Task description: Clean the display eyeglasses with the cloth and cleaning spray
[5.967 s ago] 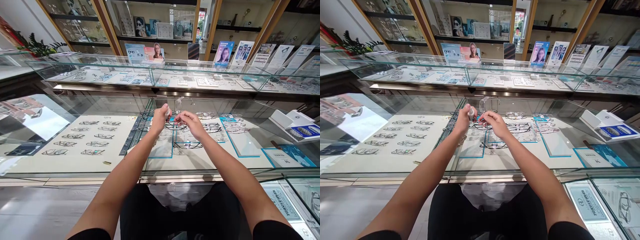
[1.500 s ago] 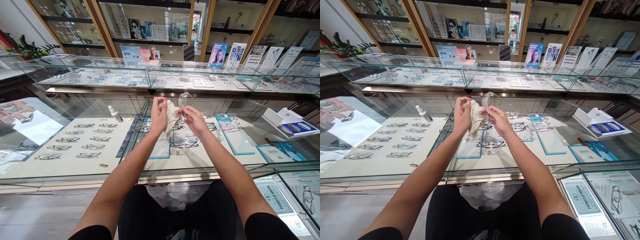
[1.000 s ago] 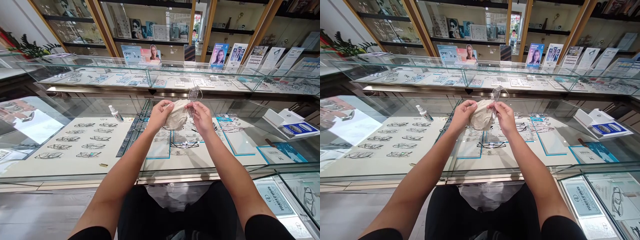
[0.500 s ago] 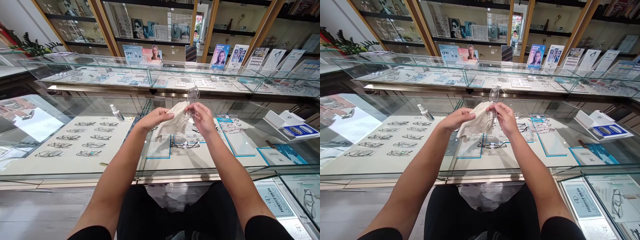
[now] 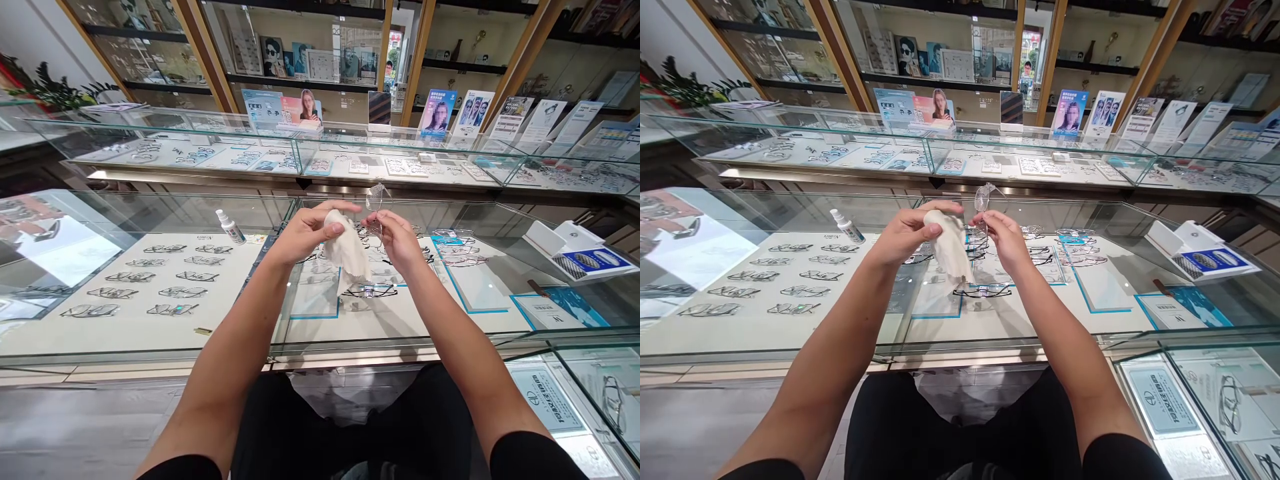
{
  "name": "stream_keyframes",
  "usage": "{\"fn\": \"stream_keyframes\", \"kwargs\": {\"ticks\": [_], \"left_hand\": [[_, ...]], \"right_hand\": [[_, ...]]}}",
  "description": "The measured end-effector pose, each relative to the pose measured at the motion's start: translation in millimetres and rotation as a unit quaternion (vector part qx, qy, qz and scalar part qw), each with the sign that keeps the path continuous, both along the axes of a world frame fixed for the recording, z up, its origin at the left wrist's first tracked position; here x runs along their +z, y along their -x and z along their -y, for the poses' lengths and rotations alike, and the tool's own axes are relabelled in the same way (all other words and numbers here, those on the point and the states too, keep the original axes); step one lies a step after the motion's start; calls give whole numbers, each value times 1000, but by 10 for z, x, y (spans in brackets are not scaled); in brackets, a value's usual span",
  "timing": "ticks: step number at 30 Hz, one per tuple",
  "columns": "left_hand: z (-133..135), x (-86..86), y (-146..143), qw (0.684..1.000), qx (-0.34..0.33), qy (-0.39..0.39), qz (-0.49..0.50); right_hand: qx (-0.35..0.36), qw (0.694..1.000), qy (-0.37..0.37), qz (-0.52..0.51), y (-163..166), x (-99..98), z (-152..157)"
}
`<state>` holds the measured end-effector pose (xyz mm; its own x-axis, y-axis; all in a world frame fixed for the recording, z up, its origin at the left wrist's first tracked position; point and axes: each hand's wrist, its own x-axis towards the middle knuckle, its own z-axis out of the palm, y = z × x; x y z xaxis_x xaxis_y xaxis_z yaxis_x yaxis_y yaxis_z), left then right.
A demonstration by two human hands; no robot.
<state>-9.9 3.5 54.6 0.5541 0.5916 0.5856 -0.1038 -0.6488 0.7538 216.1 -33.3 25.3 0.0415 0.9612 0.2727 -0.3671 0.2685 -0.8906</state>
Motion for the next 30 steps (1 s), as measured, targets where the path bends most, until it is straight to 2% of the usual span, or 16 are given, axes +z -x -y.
{"fn": "stream_keyframes", "kwargs": {"ticks": [4, 11, 15, 23, 26, 30], "left_hand": [[22, 36, 16, 997, 55, 25, 43], [-61, 2, 53, 993, 71, 80, 47], [-155, -68, 66, 991, 113, 53, 42], [-124, -128, -41, 986, 165, 13, 15], [-91, -99, -66, 982, 184, -13, 23], [-90, -70, -67, 985, 174, -1, 21]], "right_hand": [[-5, 1000, -15, -16, -8, 7, 1], [-21, 997, -76, 0, -33, 21, 32], [-18, 996, -87, 3, -43, 34, 52], [77, 992, -62, 74, 68, -12, 107], [76, 992, -59, 80, 86, -21, 101], [66, 993, -63, 70, 76, -22, 96]]}}
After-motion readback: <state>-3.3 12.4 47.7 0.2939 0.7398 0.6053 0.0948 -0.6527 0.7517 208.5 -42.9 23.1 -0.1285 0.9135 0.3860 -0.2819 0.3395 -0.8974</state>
